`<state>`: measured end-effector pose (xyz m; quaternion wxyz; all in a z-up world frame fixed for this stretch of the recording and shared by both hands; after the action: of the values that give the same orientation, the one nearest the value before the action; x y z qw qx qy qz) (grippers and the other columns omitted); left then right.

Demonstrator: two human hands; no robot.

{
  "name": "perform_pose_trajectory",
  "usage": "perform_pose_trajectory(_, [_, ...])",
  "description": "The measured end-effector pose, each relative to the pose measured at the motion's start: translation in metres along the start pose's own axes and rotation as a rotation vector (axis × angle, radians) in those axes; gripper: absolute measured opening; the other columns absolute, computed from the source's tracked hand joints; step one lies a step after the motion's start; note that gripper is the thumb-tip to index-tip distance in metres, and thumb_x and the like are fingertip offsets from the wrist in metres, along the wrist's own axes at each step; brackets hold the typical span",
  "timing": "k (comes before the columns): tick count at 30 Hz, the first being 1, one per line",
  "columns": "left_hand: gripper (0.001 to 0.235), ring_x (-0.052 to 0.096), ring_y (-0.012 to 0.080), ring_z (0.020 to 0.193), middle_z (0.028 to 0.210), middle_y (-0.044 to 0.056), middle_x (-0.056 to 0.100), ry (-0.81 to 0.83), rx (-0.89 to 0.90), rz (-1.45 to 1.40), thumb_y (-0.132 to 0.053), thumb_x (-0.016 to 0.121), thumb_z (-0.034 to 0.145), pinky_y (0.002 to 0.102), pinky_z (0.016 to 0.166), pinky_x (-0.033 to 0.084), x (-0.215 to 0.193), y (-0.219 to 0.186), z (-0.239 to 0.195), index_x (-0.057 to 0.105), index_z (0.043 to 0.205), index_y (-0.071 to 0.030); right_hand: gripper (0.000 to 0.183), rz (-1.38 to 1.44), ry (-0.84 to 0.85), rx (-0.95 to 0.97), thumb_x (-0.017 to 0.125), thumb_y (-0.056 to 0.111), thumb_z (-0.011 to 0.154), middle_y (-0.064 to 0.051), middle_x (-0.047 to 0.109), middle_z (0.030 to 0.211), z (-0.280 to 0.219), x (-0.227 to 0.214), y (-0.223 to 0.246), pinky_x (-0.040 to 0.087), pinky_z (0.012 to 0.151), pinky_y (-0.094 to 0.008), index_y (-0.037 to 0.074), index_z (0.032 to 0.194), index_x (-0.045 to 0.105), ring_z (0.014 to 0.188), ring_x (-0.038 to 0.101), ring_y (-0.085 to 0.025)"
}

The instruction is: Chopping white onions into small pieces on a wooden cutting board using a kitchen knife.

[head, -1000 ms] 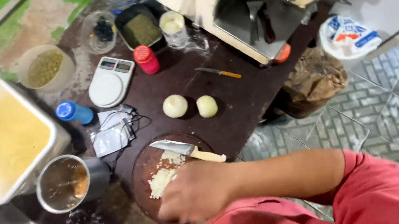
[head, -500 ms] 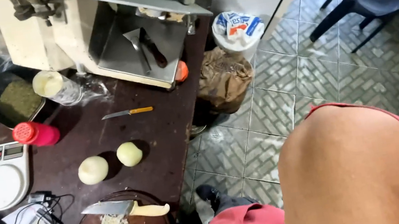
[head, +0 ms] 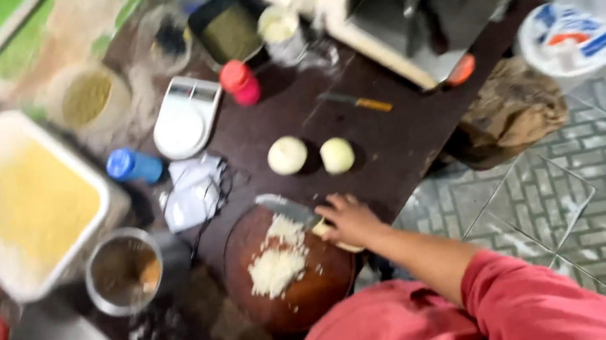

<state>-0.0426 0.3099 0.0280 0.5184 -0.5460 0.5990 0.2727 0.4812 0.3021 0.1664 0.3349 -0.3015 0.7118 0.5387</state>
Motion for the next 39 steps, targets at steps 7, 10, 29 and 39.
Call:
perform_pose_trajectory(7, [0.051, 0.058, 0.0388, 0.123, 0.134, 0.017, 0.063, -0.115, 0.006, -0.167, -0.030, 0.074, 0.084, 0.047, 0.103, 0.048, -0.106, -0.101, 0.016, 0.064, 0.130, -0.008, 0.072, -0.192, 0.106, 0.184, 0.079, 0.031, 0.080, -0.016, 0.055, 0.125, 0.004, 0.015, 0.022, 0.054, 0.090, -0.052, 0.019, 0.146, 0.052, 0.110, 0.060, -0.042])
perform_pose_trajectory(10, [0.063, 0.054, 0.0405, 0.125, 0.138, 0.019, 0.057, -0.063, 0.106, -0.208, -0.028, 0.080, 0.078, 0.048, 0.104, 0.045, -0.125, -0.140, 0.036, 0.060, 0.135, -0.008, 0.063, -0.139, 0.045, 0.209, 0.071, 0.019, 0.082, -0.022, 0.062, 0.119, 0.003, 0.032, -0.001, 0.055, 0.088, -0.053, 0.014, 0.143, 0.054, 0.101, 0.065, -0.047])
perform_pose_trajectory(29, [0.080, 0.028, 0.0386, 0.151, 0.160, 0.021, 0.034, -0.109, 0.174, -0.034, -0.044, 0.082, 0.079, 0.053, 0.122, 0.027, -0.145, -0.234, 0.073, 0.052, 0.142, -0.005, 0.028, -0.027, 0.184, 0.016, 0.056, 0.024, 0.093, -0.027, 0.070, 0.083, -0.044, 0.042, 0.054, 0.055, 0.070, -0.058, -0.001, 0.104, 0.050, 0.079, 0.069, -0.048])
perform_pose_trajectory(39, [0.114, 0.022, 0.0334, 0.153, 0.165, 0.015, 0.028, 0.113, 0.685, 0.062, -0.066, 0.072, 0.067, 0.050, 0.122, 0.023, -0.134, -0.289, 0.151, 0.037, 0.153, 0.000, 0.016, -0.172, 0.200, 0.073, 0.052, 0.015, 0.090, -0.026, 0.070, 0.085, -0.016, 0.068, 0.058, 0.059, 0.064, -0.052, 0.002, 0.099, 0.055, 0.076, 0.074, -0.042])
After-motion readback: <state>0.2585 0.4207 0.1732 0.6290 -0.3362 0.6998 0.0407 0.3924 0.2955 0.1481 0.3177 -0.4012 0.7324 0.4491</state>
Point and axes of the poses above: each hand's wrist, its own z-axis towards the middle knuckle, its own x-axis out of the palm, y = z × x, the point moved 6 cm from there along z, towards the middle knuckle
